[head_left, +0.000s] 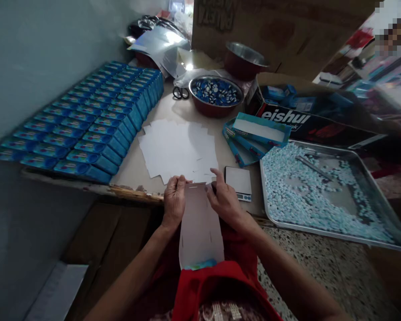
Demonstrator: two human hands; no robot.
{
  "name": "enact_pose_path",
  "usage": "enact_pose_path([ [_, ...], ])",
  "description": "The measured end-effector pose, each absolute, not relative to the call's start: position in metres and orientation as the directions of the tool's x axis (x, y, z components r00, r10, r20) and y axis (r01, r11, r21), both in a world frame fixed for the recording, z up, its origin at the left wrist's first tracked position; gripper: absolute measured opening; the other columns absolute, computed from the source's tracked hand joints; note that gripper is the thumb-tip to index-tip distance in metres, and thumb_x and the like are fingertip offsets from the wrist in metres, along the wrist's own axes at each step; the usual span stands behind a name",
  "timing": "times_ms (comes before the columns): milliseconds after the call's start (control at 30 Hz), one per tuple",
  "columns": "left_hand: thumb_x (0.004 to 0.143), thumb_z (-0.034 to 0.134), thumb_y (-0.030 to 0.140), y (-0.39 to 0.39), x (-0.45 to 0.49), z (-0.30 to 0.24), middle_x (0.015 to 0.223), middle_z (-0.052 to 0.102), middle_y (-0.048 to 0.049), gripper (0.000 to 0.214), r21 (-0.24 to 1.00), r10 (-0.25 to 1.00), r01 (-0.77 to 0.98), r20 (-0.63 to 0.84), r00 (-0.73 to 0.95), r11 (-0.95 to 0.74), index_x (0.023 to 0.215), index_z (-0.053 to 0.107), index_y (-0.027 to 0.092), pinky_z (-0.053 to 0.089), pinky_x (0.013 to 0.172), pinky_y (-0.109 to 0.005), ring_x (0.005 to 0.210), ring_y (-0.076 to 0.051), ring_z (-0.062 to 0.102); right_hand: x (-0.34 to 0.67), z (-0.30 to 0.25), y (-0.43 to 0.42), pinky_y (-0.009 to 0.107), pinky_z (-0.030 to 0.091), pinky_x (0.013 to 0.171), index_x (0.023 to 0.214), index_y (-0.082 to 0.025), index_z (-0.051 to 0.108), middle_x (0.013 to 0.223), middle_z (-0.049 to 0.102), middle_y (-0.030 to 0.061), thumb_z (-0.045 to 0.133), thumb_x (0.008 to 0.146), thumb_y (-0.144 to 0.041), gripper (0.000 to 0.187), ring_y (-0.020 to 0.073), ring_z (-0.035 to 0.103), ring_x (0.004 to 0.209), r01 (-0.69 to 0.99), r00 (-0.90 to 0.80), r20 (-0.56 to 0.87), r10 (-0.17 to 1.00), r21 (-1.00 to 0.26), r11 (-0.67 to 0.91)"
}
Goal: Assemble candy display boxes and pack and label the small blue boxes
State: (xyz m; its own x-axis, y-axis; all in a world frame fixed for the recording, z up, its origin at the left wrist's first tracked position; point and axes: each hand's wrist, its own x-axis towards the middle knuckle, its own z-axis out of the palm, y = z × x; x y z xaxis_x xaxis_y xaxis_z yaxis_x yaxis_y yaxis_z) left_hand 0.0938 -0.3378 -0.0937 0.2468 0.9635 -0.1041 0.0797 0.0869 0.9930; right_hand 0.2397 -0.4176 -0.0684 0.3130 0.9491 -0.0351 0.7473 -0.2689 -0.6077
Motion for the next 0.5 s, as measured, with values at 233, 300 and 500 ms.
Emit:
enact_pose_path([
  [233, 0.083, 0.066, 0.025, -0.330, 0.084, -0.083, 0.102, 0.066, -0.0036, 0.023, 0.966, 0.895, 0.237, -0.193, 0.401, 0.102, 0.105, 0.059, 0.020, 0.047, 0.089, -0.031, 0.100, -0.018, 0.063, 0.261, -0.047, -0.402, 0.031, 0.046, 0.083, 0.120, -0.024, 0.071, 0.115, 0.075, 0.0084, 0.035, 0.106, -0.045, 0.043, 0.0229, 0.069, 0.101, 0.824, 0.043, -0.169, 0.985, -0.552, -0.131],
  [300, 0.077, 0.067, 0.017, -0.329, 0.084, -0.081, 0.104, 0.066, -0.0044, 0.025, 0.955, 0.883, 0.285, -0.200, 0.425, 0.079, 0.101, 0.059, 0.019, 0.047, 0.092, -0.032, 0.102, -0.019, 0.062, 0.259, -0.039, -0.387, 0.030, 0.044, 0.074, 0.113, -0.027, 0.074, 0.102, 0.077, 0.0070, 0.048, 0.101, -0.049, 0.036, 0.0227, 0.069, 0.092, 0.896, 0.014, -0.254, 0.967, -0.427, -0.125],
  [500, 0.069, 0.060, 0.004, -0.327, 0.092, -0.092, 0.097, 0.064, -0.0045, 0.036, 0.914, 0.923, 0.399, -0.093, 0.374, -0.070, 0.102, 0.057, 0.019, 0.047, 0.089, -0.037, 0.093, -0.020, 0.061, 0.241, -0.025, -0.335, 0.029, 0.040, 0.067, 0.099, -0.018, 0.078, 0.092, 0.075, 0.0121, 0.066, 0.089, -0.035, 0.023, 0.0218, 0.067, 0.083, 0.976, -0.211, -0.389, 0.897, -0.128, 0.174],
])
